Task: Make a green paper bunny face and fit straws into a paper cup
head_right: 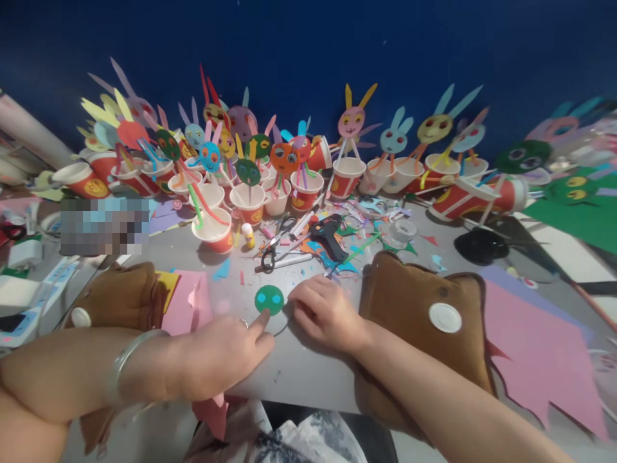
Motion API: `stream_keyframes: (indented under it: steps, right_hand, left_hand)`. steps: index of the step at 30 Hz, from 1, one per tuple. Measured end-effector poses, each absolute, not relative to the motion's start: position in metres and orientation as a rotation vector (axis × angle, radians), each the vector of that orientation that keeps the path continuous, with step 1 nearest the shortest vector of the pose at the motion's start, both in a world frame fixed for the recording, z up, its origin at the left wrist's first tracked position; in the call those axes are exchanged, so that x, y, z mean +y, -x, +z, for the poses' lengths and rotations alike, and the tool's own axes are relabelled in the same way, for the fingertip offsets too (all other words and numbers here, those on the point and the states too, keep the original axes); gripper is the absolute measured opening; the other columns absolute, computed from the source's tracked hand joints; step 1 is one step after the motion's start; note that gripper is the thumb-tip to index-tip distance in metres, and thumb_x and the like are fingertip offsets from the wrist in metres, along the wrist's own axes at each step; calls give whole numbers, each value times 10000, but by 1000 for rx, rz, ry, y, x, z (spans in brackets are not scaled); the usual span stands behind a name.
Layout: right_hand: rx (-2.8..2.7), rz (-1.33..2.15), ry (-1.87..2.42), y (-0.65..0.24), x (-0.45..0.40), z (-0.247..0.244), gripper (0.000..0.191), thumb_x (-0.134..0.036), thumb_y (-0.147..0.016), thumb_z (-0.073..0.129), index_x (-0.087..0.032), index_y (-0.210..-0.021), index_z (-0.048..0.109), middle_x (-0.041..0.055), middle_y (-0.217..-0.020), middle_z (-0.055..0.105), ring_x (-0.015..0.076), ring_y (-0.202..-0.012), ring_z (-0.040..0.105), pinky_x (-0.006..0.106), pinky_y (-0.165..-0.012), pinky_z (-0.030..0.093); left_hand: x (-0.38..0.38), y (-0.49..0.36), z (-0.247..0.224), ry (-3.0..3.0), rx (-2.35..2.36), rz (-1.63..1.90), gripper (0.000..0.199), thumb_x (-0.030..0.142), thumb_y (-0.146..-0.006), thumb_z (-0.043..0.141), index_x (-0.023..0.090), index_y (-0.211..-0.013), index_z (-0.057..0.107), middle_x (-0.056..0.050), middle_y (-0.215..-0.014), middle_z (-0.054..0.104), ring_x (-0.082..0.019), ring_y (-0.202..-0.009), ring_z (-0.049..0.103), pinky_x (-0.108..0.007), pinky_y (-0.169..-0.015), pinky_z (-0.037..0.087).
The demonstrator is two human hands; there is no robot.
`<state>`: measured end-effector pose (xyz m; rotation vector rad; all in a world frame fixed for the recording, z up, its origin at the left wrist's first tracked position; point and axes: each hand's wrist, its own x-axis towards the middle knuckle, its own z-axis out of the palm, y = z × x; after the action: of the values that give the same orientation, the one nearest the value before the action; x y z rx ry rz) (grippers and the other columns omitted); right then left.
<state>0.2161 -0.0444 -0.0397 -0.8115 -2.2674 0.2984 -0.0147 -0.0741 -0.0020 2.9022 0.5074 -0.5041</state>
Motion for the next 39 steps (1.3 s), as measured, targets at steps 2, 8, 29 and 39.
stream_keyframes:
  steps: [2,8,29,39]
  right_hand:
    - [-2354,293,733,-216,-44,-40,191,-64,-863,525,-199,-994,555,50,-805,680,172,-720,606,310,-681,493]
    - [-2409,262,679,-216,-43,-41,185,-77,-882,497,-196,-1016,544,53,-817,682,168,-738,604,303,-706,477]
    - [-2463,219,670,-217,-44,-43,122,-114,-918,445,-189,-960,530,51,-784,661,153,-692,587,308,-678,435]
    - [-2482,328,649,-209,-46,-33,146,-173,-892,513,-184,-1002,609,77,-857,690,202,-868,637,397,-849,473]
  left_hand:
    - [-75,15,-4,-2921,505,-491,744,456,-640,869,48,-1173,548,-341,-1338,547,-294,-775,717,-362,-469,559]
    - [-74,17,-10,-2938,489,-510,598,405,-709,812,72,-1137,561,-223,-1097,636,-290,-813,695,-352,-506,560]
    - [-76,22,-18,-3149,313,-343,80,86,-831,538,134,-822,601,-89,-899,515,-316,-1085,577,-287,-494,459]
    - [-75,20,-14,-3140,334,-315,65,105,-819,572,152,-774,577,-57,-851,464,-275,-966,573,-295,-454,414]
